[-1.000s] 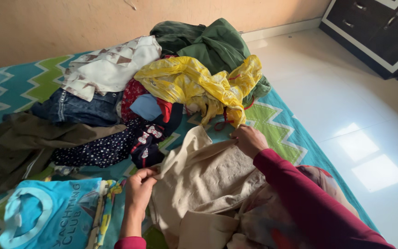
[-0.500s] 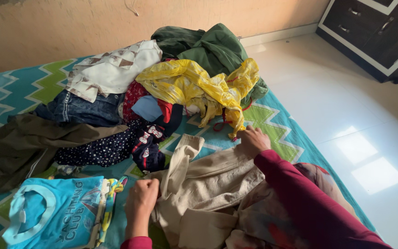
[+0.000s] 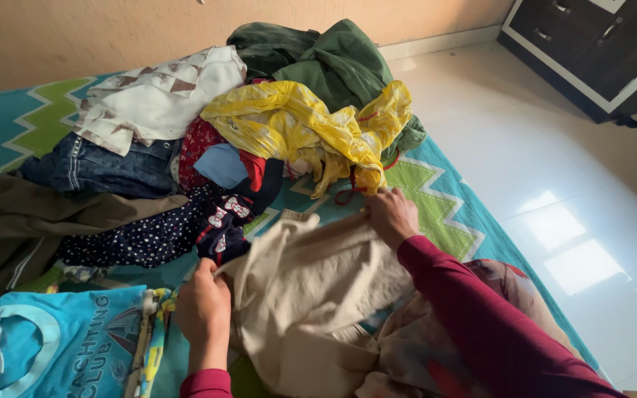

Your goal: The person folds multiple items of clothing on a bed, including a beige t-shirt, dark shorts with a cartoon pattern, light blue shorts, red shorts, dark blue shorts, and a dark polka-dotted garment. Each item is smoothed and folded into a neat stack.

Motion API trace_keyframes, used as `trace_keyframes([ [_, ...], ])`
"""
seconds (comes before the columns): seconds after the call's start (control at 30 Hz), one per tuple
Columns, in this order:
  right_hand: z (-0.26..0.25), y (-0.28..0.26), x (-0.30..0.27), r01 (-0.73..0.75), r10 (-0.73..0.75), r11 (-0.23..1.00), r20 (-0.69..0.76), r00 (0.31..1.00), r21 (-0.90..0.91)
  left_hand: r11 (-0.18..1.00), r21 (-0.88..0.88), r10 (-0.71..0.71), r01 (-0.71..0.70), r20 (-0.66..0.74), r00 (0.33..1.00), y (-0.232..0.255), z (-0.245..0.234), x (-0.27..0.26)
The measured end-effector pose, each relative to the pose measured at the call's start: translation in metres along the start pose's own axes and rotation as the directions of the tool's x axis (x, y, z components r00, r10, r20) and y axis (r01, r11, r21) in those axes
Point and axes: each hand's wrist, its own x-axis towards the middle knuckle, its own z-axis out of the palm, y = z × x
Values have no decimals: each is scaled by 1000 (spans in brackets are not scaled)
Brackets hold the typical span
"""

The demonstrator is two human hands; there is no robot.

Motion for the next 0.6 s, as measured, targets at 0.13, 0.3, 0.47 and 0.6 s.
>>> trace_keyframes([
  [0.13,-9,-12,1,12,-12,999,-1,1000,-49,999,41,19,-18,-43,999,10,-8,-5],
  [0.3,-9,-28,14,74,-64,985,-72,995,153,973,79,230,-216,-276,933,12,-2,-15],
  [0.47,25,-59,36,-124,48,920,206,977,372,935,101,348,-341,-55,936,21,16,-32],
  [0.6,63,-85,28,-19,0,962,71,998,273,963,48,253,-266,194,948,18,15,-42],
])
